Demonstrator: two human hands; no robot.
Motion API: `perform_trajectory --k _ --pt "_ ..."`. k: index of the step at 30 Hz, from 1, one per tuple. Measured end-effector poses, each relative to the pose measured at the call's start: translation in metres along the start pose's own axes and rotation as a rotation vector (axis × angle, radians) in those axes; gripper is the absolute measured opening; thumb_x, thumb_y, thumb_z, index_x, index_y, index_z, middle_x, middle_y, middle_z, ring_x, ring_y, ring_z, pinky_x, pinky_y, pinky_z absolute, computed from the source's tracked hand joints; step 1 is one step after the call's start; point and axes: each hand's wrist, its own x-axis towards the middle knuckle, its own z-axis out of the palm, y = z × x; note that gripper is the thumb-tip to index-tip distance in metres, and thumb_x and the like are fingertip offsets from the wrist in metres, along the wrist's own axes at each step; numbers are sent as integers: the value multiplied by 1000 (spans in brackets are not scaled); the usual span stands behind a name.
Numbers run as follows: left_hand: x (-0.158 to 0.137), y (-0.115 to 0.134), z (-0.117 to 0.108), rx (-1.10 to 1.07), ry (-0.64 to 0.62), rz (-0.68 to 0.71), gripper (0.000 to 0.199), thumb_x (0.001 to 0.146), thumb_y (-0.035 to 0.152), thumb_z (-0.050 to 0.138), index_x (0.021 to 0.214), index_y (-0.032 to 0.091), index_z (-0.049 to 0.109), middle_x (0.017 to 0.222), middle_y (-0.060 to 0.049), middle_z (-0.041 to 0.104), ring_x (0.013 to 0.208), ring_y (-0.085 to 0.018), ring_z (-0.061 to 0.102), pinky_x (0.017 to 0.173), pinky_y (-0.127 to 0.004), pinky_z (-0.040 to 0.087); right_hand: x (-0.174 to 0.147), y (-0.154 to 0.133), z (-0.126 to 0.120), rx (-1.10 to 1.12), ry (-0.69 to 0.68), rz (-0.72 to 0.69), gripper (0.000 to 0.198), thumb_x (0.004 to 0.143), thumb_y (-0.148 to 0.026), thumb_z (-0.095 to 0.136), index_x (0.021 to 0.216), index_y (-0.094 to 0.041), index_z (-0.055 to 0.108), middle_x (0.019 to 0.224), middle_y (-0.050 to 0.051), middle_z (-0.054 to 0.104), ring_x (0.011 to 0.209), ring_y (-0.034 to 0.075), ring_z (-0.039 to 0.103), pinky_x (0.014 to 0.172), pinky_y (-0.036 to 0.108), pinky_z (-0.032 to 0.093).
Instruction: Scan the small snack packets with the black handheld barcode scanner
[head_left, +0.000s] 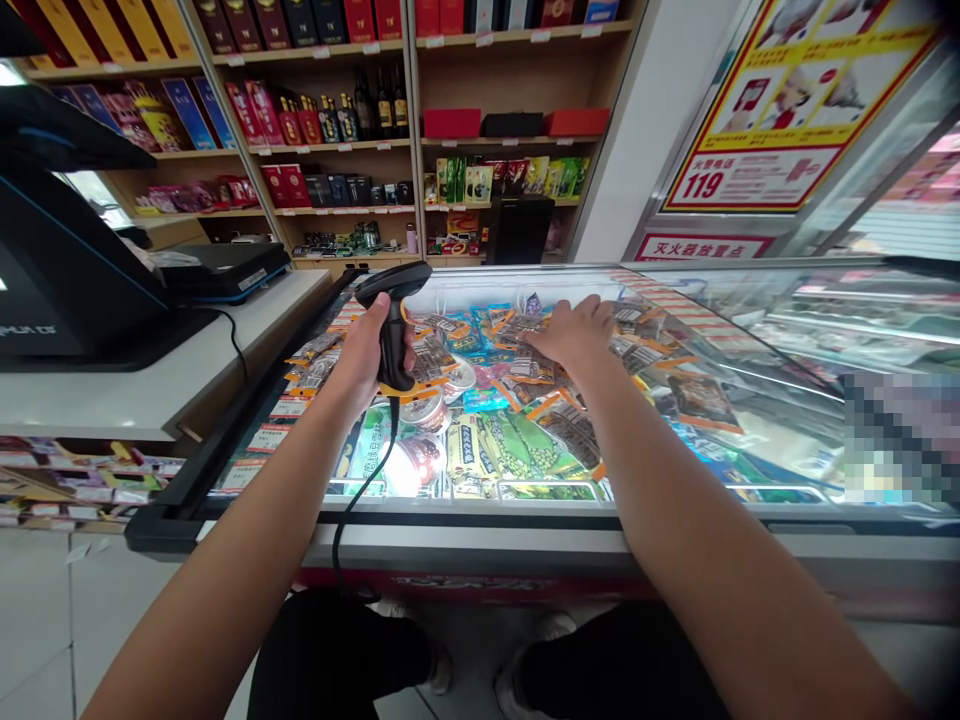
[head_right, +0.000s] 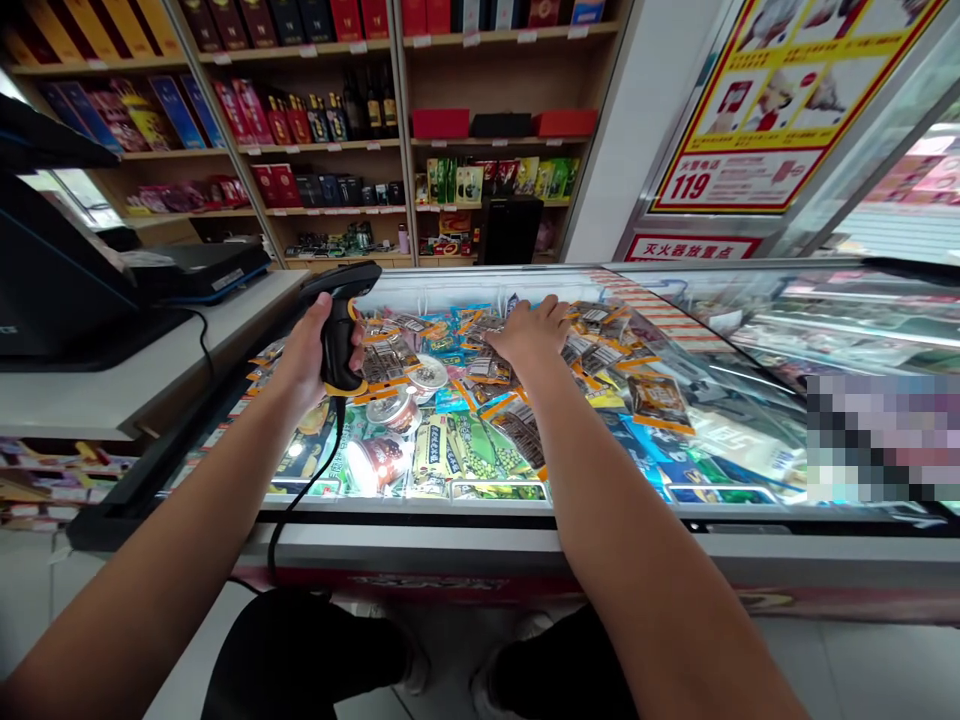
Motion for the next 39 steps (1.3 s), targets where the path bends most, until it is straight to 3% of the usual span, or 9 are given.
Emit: perform_trajectory --k 3,7,10,15,20,24,29,35,39 --pt "4 -5 -3 -3 -18 23 50 85 70 63 86 20 54 63 3 61 40 -10 53 38 -23 37 -4 -25 14 25 110 -132 59 85 -54 72 127 -14 63 141 27 53 134 46 45 107 59 39" --pt "9 -13 -5 -16 -29 22 53 82 72 66 85 20 54 61 3 60 40 -10 54 39 -23 38 -2 -75 47 233 -79 -484 53 97 -49 59 137 -15 61 132 20 65 129 38 52 111 51 37" --pt "10 -15 -4 -21 -37 11 54 82 73 66 82 20 54 60 3 59 39 -10 53 39 -23 38 8 -101 69 324 -224 -455 55 101 -54 51 139 -16 60 134 18 67 130 36 54 108 48 40" --pt "10 -14 -2 -17 -37 -28 55 84 74 63 84 20 54 61 3 60 39 -10 54 39 -24 38 26 -116 84 379 -284 -256 21 98 -33 61 112 -19 67 111 11 74 107 28 67 91 35 49" --pt "11 -13 -4 -18 -25 -21 55 84 75 63 84 20 52 61 3 60 40 -10 55 38 -24 38 26 -114 76 360 -301 -171 39 77 -30 82 108 -16 64 114 18 71 104 35 67 84 40 50" --pt "13 -15 -6 -24 -37 -15 56 81 75 66 82 20 52 60 3 60 39 -11 55 39 -24 39 8 -104 55 483 -141 -163 36 84 -29 73 116 -17 59 113 14 71 104 31 67 85 38 49" --pt "11 -19 -5 -26 -55 -10 56 80 74 67 80 20 53 60 2 61 39 -11 55 38 -24 39 -15 -90 27 746 42 -106 40 88 -28 65 123 -21 48 94 4 68 86 23 67 77 33 48" --pt "11 -18 -7 -126 -148 -77 56 83 74 64 90 19 58 62 3 60 38 -10 54 38 -23 39 -21 -86 15 808 67 -233 42 84 -26 65 122 -22 49 91 1 66 84 22 65 76 34 47" --pt "10 -16 -8 -129 -162 -118 56 84 75 62 87 19 56 61 3 59 37 -9 52 39 -23 39 -20 -85 14 780 44 -231 44 84 -28 64 125 -22 49 93 3 68 84 23 65 77 35 48"
